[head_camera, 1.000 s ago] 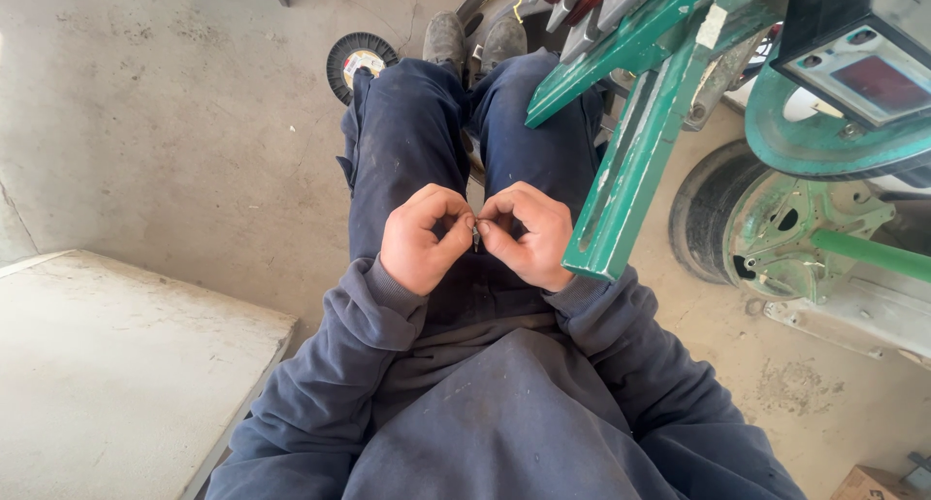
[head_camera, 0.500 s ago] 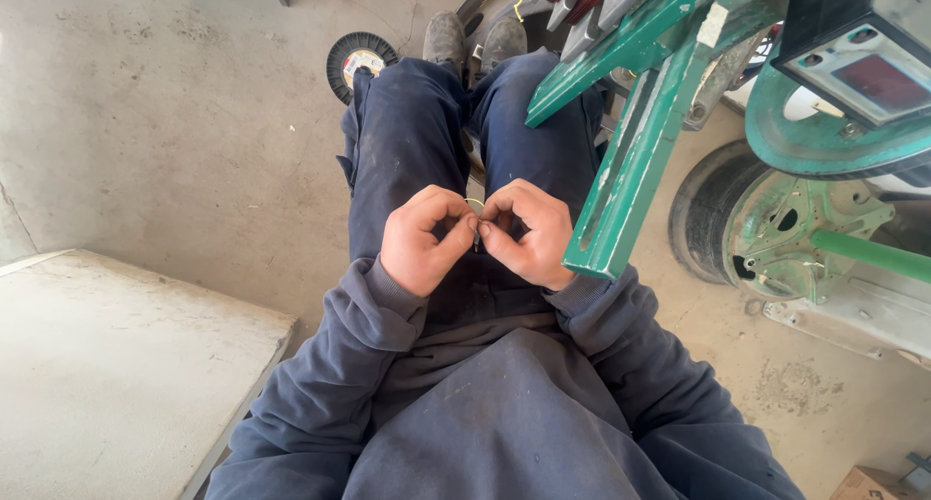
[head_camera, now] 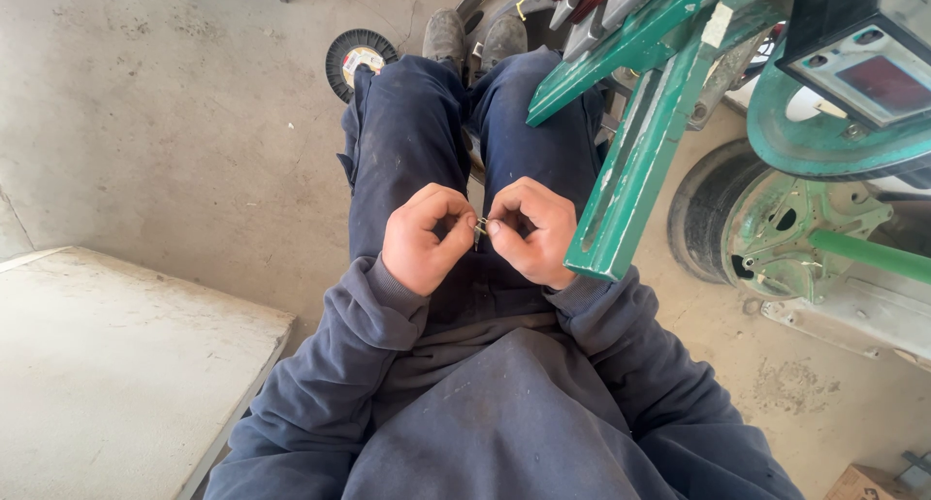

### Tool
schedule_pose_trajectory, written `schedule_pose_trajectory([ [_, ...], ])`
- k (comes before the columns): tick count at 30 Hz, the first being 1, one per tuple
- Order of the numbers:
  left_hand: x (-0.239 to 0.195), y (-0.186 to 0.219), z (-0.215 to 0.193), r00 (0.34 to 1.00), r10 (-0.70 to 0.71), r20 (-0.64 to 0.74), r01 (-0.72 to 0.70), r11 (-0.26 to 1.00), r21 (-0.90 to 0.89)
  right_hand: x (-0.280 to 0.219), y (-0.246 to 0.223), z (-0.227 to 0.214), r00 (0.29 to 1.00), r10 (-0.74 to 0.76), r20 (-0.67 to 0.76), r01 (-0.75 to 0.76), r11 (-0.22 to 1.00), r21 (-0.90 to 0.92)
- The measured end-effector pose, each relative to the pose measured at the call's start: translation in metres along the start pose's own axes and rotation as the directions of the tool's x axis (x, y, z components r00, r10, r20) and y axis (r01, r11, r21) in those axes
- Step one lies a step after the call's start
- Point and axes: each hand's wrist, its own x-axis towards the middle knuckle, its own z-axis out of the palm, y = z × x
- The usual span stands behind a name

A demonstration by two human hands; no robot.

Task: Winding and securing copper wire coils on an electromechanical winding machine.

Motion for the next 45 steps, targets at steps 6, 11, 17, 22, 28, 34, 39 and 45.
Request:
schedule_pose_trajectory([
  [6,0.0,0.003,-0.002,0.998,0.06,-0.026,-0.06,0.998,-0.017,-0.001,0.001,0.0,0.999,0.053,-0.003,-0.053,0.999,0.002],
  [11,0.001,0.011,-0.004,0.996,0.092,0.016,-0.092,0.995,-0.041,-0.001,0.0,-0.001,0.998,0.069,-0.011,-0.068,0.998,0.017],
  [17,0.001,0.007,-0.004,0.996,0.085,-0.006,-0.085,0.996,-0.033,-0.001,-0.002,-0.001,0.998,0.067,-0.002,-0.067,0.998,0.019],
  [22,0.002,0.0,-0.007,0.997,0.069,0.021,-0.067,0.994,-0.089,-0.002,-0.002,-0.004,0.996,0.093,0.005,-0.094,0.995,0.042],
  [28,0.002,-0.005,-0.012,0.996,0.001,0.089,0.013,0.988,-0.157,0.001,0.0,-0.011,0.994,0.049,0.099,-0.051,0.998,0.023],
  [34,0.0,0.004,-0.014,0.997,0.01,0.074,-0.005,0.997,-0.071,0.004,0.001,-0.012,0.985,-0.022,0.174,0.021,1.0,0.01],
  [39,-0.002,0.012,-0.009,0.997,0.051,-0.061,-0.046,0.996,0.072,0.005,0.002,-0.013,0.98,-0.012,0.198,0.014,1.0,-0.009],
  [45,-0.002,0.018,-0.005,0.981,0.184,-0.053,-0.172,0.969,0.174,0.004,0.0,-0.014,0.982,0.075,0.173,-0.086,0.995,0.056],
])
